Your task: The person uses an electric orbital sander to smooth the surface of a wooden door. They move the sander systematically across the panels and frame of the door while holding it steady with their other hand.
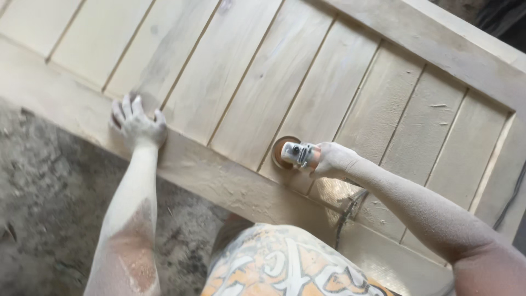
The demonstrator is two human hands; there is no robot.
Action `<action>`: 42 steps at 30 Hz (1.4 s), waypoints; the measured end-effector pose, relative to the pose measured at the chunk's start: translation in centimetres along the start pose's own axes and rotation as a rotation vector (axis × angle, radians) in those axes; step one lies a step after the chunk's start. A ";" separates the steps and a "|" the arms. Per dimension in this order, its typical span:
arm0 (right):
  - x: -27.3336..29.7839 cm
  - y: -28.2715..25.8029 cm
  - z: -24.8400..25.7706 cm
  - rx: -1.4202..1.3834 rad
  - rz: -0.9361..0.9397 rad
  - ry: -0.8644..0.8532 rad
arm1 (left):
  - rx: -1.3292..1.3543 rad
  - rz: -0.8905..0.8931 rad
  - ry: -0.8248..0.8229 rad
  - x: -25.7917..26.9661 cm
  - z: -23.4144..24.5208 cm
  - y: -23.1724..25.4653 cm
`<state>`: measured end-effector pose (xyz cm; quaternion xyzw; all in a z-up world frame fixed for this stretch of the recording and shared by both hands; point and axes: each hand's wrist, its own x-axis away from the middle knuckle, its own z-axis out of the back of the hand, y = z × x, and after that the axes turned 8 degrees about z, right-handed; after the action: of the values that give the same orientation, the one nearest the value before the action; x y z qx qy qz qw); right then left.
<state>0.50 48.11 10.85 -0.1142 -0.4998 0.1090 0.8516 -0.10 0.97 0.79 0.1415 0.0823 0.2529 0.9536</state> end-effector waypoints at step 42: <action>1.2 6.9 0.8 -0.276 -0.006 0.145 | -0.108 -0.038 0.046 -0.7 -2.1 -1.8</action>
<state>-0.10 55.11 10.09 -0.2363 -0.4474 0.0279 0.8621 -0.32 -0.42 -1.68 0.0822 0.0929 0.2422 0.9623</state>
